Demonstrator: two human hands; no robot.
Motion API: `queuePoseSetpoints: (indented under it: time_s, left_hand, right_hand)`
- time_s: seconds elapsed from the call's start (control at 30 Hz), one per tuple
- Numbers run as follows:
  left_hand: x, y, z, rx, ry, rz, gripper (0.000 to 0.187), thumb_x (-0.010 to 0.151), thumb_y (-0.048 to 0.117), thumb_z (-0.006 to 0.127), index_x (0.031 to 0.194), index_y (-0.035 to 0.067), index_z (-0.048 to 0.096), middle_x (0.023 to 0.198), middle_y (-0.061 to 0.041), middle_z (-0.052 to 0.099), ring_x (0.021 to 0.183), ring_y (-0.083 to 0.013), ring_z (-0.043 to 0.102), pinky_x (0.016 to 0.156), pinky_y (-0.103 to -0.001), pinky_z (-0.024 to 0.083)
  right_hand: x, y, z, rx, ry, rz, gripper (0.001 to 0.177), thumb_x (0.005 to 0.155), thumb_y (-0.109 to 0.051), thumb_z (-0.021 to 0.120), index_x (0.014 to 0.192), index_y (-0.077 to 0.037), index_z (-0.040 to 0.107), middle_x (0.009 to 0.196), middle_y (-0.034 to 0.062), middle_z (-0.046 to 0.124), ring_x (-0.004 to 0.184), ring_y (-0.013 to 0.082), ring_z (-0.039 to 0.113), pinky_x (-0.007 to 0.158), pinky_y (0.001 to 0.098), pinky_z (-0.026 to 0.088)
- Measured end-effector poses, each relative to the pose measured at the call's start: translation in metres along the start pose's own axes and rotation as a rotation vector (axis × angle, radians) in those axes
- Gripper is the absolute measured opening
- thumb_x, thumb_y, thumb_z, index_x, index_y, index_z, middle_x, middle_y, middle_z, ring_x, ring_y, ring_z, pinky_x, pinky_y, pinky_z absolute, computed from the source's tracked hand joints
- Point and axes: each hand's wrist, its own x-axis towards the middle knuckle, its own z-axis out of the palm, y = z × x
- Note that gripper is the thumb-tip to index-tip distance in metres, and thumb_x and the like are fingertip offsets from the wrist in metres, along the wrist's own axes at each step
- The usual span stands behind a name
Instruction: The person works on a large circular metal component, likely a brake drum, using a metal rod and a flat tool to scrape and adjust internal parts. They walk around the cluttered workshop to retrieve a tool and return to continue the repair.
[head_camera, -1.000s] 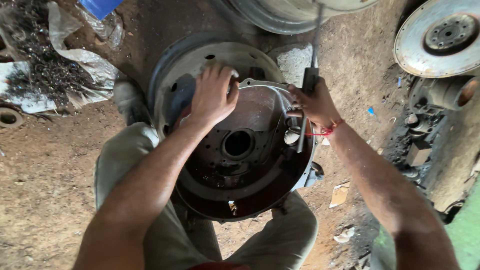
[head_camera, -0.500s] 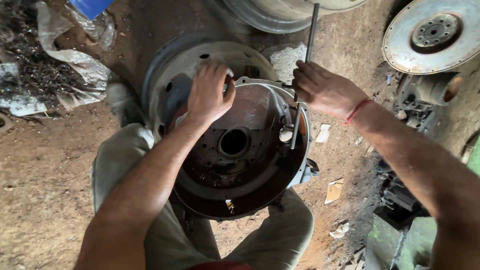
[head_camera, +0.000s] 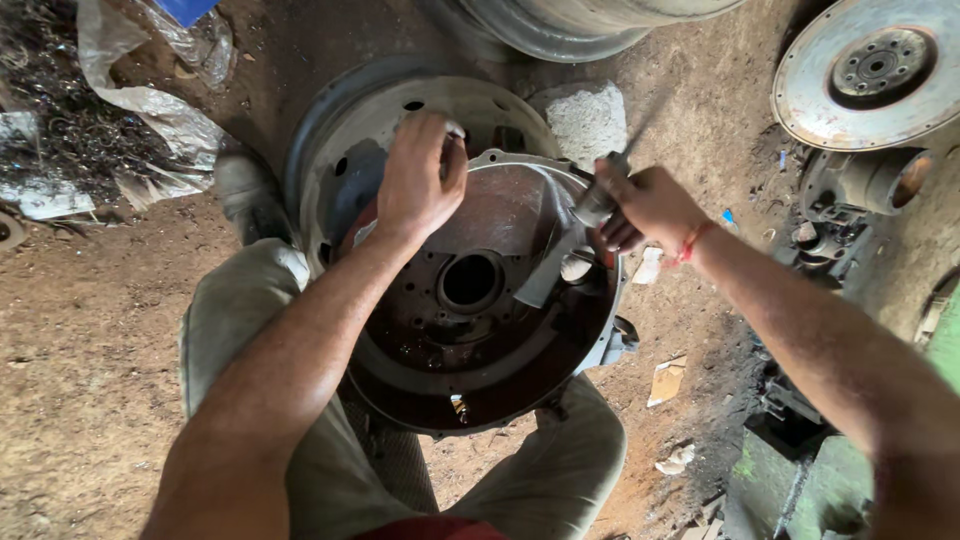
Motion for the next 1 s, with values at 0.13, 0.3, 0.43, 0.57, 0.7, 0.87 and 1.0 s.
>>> queuePoseSetpoints:
  time_s: [0.13,0.3,0.43,0.57,0.7,0.87,1.0]
  left_hand:
    - [-0.001,-0.003,0.0,-0.044,0.105,0.053,0.007,0.1,0.001,0.062,0.104,0.001,0.057,0.102,-0.019,0.057,0.1,-0.0387,0.058,0.087,-0.051,0.046]
    - [0.012,-0.008,-0.001,-0.19,0.255,-0.065,0.006,0.101,-0.001,0.058,0.105,0.004,0.057,0.102,-0.016,0.058,0.098,-0.0326,0.061,0.09,-0.046,0.048]
    - [-0.003,0.029,-0.006,-0.028,0.107,0.231,0.011,0.094,0.003,0.064,0.104,0.005,0.06,0.1,-0.015,0.062,0.096,-0.0326,0.062,0.087,-0.046,0.049]
    - [-0.044,0.103,0.015,-0.451,-0.569,0.101,0.009,0.098,0.015,0.063,0.098,0.008,0.067,0.083,-0.009,0.07,0.074,-0.024,0.069,0.07,-0.042,0.055]
    - [-0.054,0.124,0.042,-0.554,-0.664,-0.448,0.028,0.102,0.029,0.055,0.1,0.002,0.066,0.082,-0.012,0.071,0.07,-0.0252,0.069,0.066,-0.044,0.057]
    - [0.0,0.108,0.044,0.14,-0.472,-0.011,0.043,0.105,0.037,0.052,0.094,0.001,0.074,0.086,-0.021,0.076,0.078,-0.035,0.074,0.081,-0.054,0.053]
    - [0.065,0.114,0.081,0.401,-0.555,-0.084,0.048,0.104,0.044,0.06,0.081,0.004,0.075,0.081,-0.024,0.073,0.079,-0.0425,0.073,0.072,-0.054,0.056]
  right_hand:
    - [-0.016,0.01,0.015,-0.445,0.224,-0.13,0.043,0.11,-0.041,0.048,0.098,-0.008,0.074,0.084,0.0121,0.075,0.069,0.0266,0.07,0.07,0.0404,0.059]
    - [-0.036,0.027,0.019,-0.741,0.617,-0.732,0.049,0.088,-0.008,0.066,0.137,-0.003,0.063,0.136,0.0173,0.061,0.124,0.0322,0.06,0.096,0.0395,0.058]
    - [-0.02,0.02,-0.004,-1.018,0.675,-0.747,0.062,0.088,-0.009,0.07,0.149,-0.013,0.058,0.155,0.0137,0.052,0.145,0.0275,0.048,0.114,0.0385,0.049]
    - [0.013,0.024,-0.031,-0.728,0.633,-0.821,0.072,0.081,-0.032,0.075,0.143,0.0,0.057,0.15,0.0234,0.049,0.137,0.0412,0.044,0.109,0.0509,0.041]
    - [0.039,0.037,-0.021,-0.87,0.698,-0.802,0.053,0.086,-0.026,0.07,0.134,-0.003,0.066,0.143,0.015,0.059,0.132,0.0291,0.057,0.109,0.0383,0.049]
    - [0.031,0.056,0.008,-0.77,0.515,-0.561,0.029,0.101,-0.034,0.064,0.103,-0.008,0.074,0.099,0.012,0.067,0.087,0.0264,0.07,0.066,0.0394,0.059]
    - [0.019,0.041,0.033,-0.519,0.235,-0.276,0.072,0.096,-0.075,0.051,0.084,-0.009,0.077,0.078,0.0135,0.068,0.075,0.0301,0.07,0.067,0.0451,0.056]
